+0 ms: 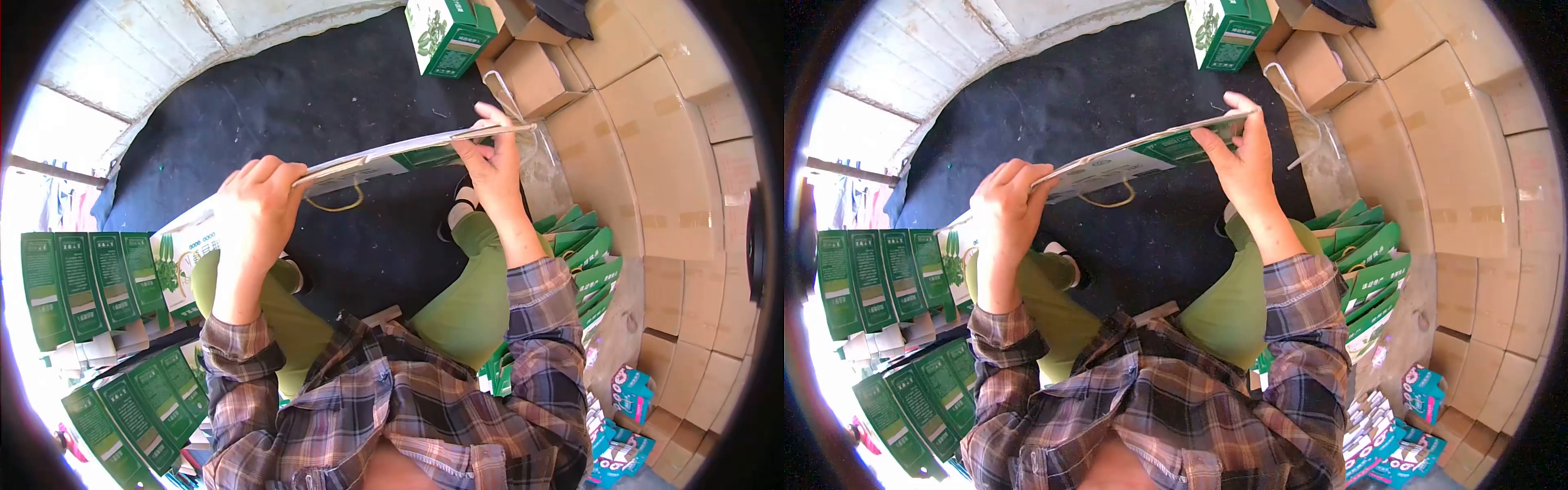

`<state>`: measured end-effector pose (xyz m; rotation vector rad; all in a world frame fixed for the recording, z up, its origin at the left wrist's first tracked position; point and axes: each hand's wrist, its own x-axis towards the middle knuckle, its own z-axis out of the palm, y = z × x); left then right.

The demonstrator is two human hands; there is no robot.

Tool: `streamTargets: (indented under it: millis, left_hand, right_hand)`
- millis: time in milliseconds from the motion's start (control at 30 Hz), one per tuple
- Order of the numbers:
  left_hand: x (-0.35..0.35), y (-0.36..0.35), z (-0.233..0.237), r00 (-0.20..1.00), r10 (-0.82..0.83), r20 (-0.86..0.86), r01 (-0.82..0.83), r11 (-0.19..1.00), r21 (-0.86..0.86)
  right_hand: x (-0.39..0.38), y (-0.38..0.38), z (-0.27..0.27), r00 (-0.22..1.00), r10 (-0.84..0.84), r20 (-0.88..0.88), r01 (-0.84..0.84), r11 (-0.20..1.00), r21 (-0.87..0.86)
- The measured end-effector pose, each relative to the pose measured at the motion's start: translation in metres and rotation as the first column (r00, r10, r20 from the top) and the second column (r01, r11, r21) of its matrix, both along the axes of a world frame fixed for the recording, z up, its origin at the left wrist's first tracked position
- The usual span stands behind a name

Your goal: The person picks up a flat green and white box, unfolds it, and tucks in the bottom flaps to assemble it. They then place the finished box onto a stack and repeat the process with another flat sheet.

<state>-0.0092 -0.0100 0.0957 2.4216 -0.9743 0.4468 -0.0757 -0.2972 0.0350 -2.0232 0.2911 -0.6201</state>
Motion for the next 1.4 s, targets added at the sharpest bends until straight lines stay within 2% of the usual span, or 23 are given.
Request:
streamTargets:
  millis: [67,133,233,367,467,533,600,700,767,900,1033,1100,1200,1333,1400]
  left_hand:
    - [0.003,-0.001,0.001,0.988,0.056,0.143,-0.072,0.992,0.105]
    - [0.013,-0.004,-0.015,0.983,0.097,0.157,-0.116,0.986,0.121]
    - [0.027,-0.008,-0.051,0.975,0.148,0.164,-0.17,0.977,0.125]
    - [0.027,-0.009,-0.063,0.979,0.158,0.13,-0.17,0.981,0.088]
    - [0.024,-0.008,-0.061,0.988,0.126,0.093,-0.13,0.991,0.033]
    - [0.024,-0.004,-0.059,0.993,0.1,0.068,-0.1,0.995,-0.006]
    - [0.027,-0.001,-0.056,0.994,0.072,-0.084,-0.072,0.997,0.002]
    - [0.024,-0.011,-0.054,0.995,0.004,-0.102,-0.007,1.0,-0.026]
    - [0.023,-0.016,-0.06,0.993,-0.035,-0.108,0.034,0.999,-0.019]
    - [0.014,-0.033,-0.062,0.991,-0.12,-0.064,0.125,0.989,0.076]
    - [0.013,-0.036,-0.064,0.985,-0.166,-0.042,0.17,0.978,0.12]
    - [0.015,-0.036,-0.065,0.985,-0.165,-0.041,0.169,0.977,0.129]
    - [0.022,-0.032,-0.067,0.999,-0.03,0.018,0.025,0.978,0.206]
    - [0.047,-0.007,-0.065,0.956,0.293,-0.008,-0.276,0.91,0.308]
    - [0.052,0.002,-0.062,0.926,0.37,-0.078,-0.333,0.896,0.295]
  right_hand:
    - [0.002,-0.001,-0.012,0.986,0.157,-0.058,-0.122,0.912,0.391]
    - [0.009,-0.002,-0.038,0.983,0.182,-0.028,-0.167,0.945,0.281]
    - [0.013,-0.009,-0.071,0.968,0.139,-0.208,-0.119,0.987,0.106]
    - [0.011,-0.013,-0.088,0.974,0.126,-0.188,-0.103,0.987,0.127]
    - [0.009,-0.014,-0.085,0.967,0.089,-0.239,-0.074,0.995,0.071]
    - [0.008,-0.014,-0.083,0.965,0.098,-0.244,-0.077,0.993,0.094]
    - [0.009,-0.011,-0.075,0.962,0.111,-0.25,-0.085,0.99,0.113]
    - [0.005,-0.003,-0.064,0.972,0.124,-0.197,-0.105,0.989,0.105]
    - [0.004,0.002,-0.069,0.993,-0.062,-0.096,0.053,0.994,-0.096]
    - [0.007,0.009,-0.059,0.991,-0.113,-0.074,0.102,0.986,-0.134]
    - [0.009,0.014,-0.056,0.985,-0.133,-0.109,0.116,0.983,-0.145]
    - [0.01,0.016,-0.054,0.971,-0.159,-0.181,0.136,0.982,-0.134]
    - [0.01,0.011,-0.064,0.982,-0.083,-0.167,0.056,0.986,-0.159]
    - [0.005,0.008,-0.063,0.983,-0.012,-0.184,-0.003,0.997,-0.081]
    - [0.004,0.001,-0.062,0.971,0.131,-0.2,-0.108,0.986,0.125]
